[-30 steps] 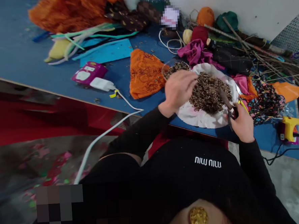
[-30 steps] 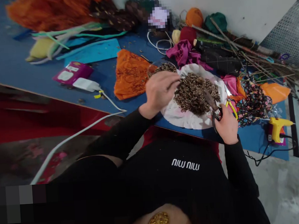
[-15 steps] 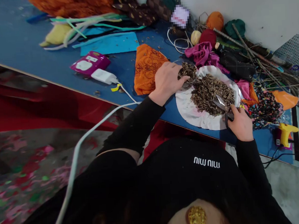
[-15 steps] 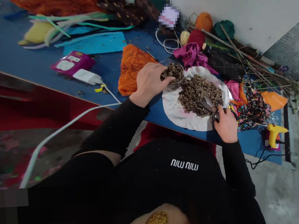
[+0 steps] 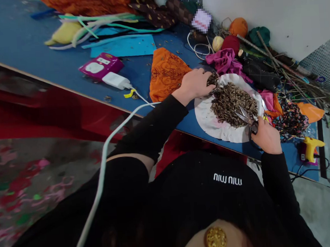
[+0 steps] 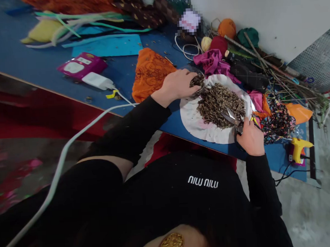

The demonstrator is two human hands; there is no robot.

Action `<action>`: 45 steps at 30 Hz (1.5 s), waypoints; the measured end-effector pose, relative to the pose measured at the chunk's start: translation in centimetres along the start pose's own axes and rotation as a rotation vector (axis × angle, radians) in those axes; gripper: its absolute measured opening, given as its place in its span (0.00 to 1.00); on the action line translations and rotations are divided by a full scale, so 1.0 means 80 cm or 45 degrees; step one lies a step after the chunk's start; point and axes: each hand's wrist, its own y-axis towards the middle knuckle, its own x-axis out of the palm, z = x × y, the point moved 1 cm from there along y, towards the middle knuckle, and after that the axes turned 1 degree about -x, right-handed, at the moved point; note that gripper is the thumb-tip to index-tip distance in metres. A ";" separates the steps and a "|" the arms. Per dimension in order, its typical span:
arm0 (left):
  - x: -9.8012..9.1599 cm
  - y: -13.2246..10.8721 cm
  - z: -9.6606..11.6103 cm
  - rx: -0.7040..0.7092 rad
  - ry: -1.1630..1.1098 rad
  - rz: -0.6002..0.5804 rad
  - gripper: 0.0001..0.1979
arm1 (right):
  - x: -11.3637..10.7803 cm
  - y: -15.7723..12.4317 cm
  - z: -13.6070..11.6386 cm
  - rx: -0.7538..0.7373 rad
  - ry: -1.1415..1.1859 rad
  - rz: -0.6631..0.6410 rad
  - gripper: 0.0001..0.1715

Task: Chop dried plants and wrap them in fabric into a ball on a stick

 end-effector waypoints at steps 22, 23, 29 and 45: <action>-0.049 0.003 0.042 0.006 0.275 -0.489 0.35 | 0.024 -0.019 -0.001 0.089 0.017 0.178 0.20; -0.049 0.005 0.043 0.022 0.294 -0.508 0.33 | 0.023 -0.019 -0.001 0.066 0.024 0.158 0.21; -0.044 0.013 0.048 0.013 0.335 -0.463 0.27 | 0.010 -0.022 0.007 -0.023 0.041 0.051 0.26; -0.051 0.008 0.033 -0.144 -0.234 0.100 0.06 | -0.027 0.002 -0.006 -0.390 1.092 0.437 0.24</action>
